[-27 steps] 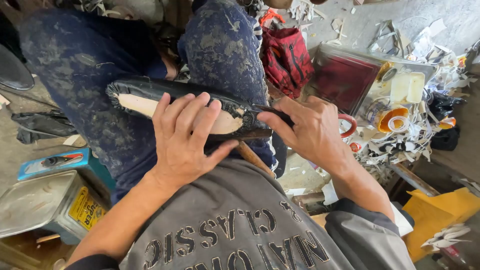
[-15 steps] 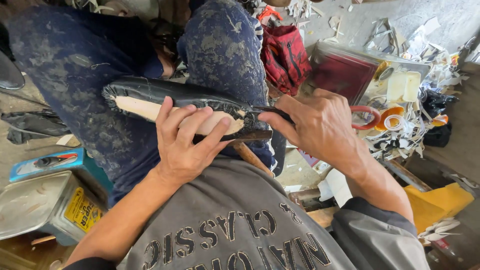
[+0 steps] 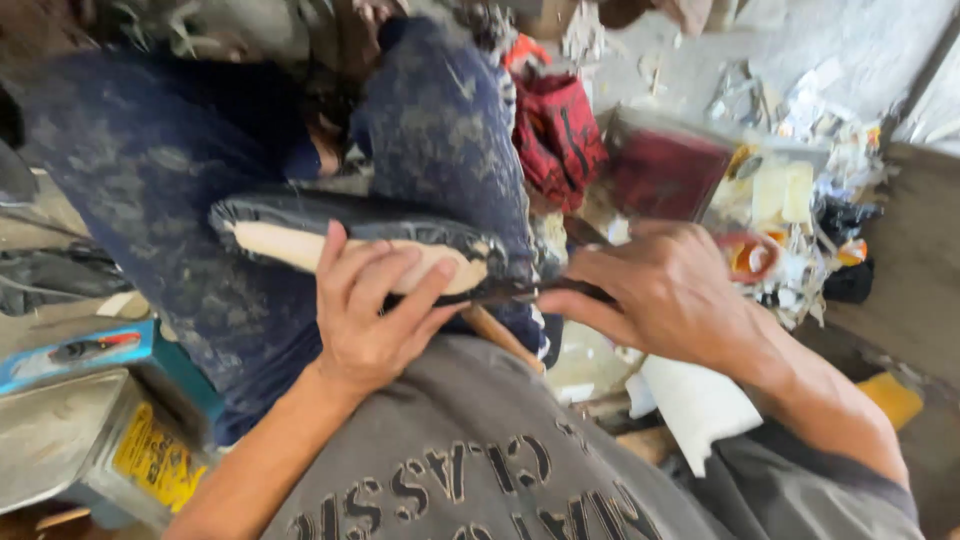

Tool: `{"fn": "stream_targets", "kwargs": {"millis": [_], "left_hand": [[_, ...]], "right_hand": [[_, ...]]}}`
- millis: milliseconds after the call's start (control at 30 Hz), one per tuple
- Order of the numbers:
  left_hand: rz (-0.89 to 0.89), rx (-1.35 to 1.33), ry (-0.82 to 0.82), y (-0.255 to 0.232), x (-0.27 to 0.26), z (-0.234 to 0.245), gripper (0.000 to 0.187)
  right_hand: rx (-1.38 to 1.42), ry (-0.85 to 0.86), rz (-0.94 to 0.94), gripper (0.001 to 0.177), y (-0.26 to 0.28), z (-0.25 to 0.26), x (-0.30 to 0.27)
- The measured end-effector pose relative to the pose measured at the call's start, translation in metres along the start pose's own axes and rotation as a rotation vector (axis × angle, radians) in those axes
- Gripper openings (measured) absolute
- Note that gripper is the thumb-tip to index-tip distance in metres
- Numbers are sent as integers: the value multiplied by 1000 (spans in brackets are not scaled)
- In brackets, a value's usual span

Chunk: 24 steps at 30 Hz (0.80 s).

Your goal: The person is lasting a shoe, using pliers to pull the leather upper over the last and a knife to trim excess material.

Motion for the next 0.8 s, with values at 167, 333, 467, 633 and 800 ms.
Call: {"fn": "stream_targets", "kwargs": {"millis": [167,333,467,633,800], "left_hand": [[-45,24,-28,-5,3,-7,30],[-56,62,-4,3,-3,-8,28],[-68,101,-68,7,-3,-12,28],[-75,104,-86,8,-6,-13,26],[-76,107,-87,9,-10,-16,23]], "right_hand": [[-74,-99,-192,49,1,7,-5],[-106,-122,-175,38,-1,-27,5],[-123,-106,-219,44,-3,-33,4],[-89,-131,-215,42,-3,-33,5],[-102,-238,-105,38,-3,-22,7]]}}
Point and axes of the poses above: each hand's wrist, its own x-axis towards the middle knuckle, its own z-axis out of the back of the hand, y = z × x, the point moved 2 cm from there along x, towards the middle knuckle, and after that the axes turned 5 degrees about -z, right-handed, at the moved point
